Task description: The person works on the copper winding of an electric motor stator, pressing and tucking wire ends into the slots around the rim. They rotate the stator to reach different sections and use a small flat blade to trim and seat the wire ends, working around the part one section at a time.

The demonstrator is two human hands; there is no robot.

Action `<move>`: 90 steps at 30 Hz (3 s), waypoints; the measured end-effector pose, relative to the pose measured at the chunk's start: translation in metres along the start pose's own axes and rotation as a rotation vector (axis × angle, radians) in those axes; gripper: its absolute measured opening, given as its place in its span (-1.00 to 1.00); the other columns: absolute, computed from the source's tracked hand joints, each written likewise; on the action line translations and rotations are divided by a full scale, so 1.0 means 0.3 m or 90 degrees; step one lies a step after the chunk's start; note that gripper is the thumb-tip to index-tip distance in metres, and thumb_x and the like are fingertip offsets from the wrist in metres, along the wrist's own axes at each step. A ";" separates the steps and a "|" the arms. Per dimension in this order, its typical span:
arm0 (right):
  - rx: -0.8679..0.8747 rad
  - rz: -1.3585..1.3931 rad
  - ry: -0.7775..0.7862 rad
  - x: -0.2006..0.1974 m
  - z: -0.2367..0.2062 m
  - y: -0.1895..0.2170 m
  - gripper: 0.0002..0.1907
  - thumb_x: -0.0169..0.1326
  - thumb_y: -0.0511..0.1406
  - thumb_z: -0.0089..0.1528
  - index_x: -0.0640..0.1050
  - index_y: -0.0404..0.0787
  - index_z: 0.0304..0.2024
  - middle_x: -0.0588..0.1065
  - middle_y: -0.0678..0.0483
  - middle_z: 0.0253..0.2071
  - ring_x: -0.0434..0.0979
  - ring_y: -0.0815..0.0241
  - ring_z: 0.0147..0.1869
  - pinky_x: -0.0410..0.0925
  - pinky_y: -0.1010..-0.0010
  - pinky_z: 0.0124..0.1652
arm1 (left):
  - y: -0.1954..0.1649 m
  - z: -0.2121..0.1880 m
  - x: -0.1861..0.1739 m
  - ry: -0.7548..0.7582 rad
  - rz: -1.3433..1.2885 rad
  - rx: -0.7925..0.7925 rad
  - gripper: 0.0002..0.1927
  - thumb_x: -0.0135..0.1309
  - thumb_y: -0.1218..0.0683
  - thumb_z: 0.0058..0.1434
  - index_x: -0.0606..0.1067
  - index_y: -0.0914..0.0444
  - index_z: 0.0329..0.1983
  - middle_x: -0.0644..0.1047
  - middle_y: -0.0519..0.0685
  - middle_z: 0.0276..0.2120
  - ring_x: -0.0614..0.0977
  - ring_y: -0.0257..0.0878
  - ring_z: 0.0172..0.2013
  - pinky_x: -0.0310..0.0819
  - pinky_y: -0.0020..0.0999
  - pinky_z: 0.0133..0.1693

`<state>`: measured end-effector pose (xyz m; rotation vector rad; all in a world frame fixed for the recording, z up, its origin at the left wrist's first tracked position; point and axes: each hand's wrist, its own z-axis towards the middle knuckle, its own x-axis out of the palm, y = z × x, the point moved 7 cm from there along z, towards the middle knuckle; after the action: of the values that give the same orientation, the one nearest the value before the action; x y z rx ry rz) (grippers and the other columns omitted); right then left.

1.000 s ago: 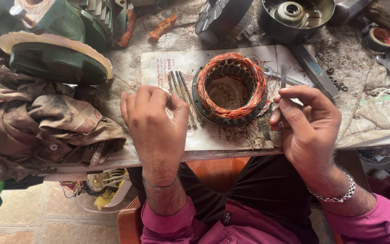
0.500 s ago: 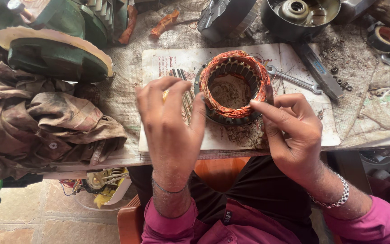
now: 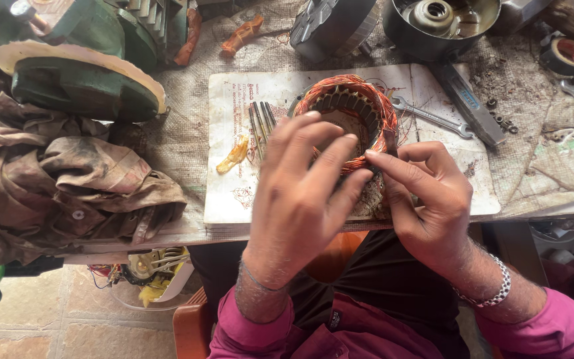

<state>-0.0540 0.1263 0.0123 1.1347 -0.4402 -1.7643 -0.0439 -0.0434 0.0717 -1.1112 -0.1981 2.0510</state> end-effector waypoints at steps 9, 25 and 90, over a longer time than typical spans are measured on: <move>-0.006 -0.022 -0.034 -0.009 0.009 0.017 -0.67 0.12 -0.55 0.35 0.60 -0.23 0.13 0.46 0.00 -0.09 0.47 0.30 -0.19 0.36 0.56 -0.25 | -0.008 -0.001 0.049 0.040 0.003 0.022 -0.70 0.22 0.17 0.30 0.53 0.28 0.08 0.50 0.00 -0.11 0.57 -0.06 0.11 0.29 0.02 0.40; 0.040 0.081 -0.051 -0.014 0.004 -0.009 -0.71 0.09 -0.53 0.36 0.53 -0.32 0.14 0.44 0.02 -0.02 0.48 0.43 -0.25 0.39 0.63 -0.31 | -0.017 0.010 0.067 0.045 0.019 0.042 -0.67 0.21 0.19 0.20 0.53 0.21 0.05 0.49 -0.05 -0.17 0.57 -0.10 -0.02 0.28 0.05 0.36; 0.064 0.099 -0.087 -0.017 -0.038 -0.060 -0.63 0.14 -0.51 0.38 0.38 -0.35 0.21 0.43 0.01 0.00 0.51 0.33 -0.10 0.40 0.61 -0.13 | 0.031 -0.006 0.021 0.035 -0.024 0.040 -0.73 0.30 0.21 0.20 0.56 0.20 -0.05 0.54 -0.06 -0.06 0.53 -0.03 0.27 0.26 0.09 0.43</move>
<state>-0.0532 0.1413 -0.0036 1.0238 -0.6882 -1.7040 -0.0497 -0.0458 0.0622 -1.1154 -0.1266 1.9777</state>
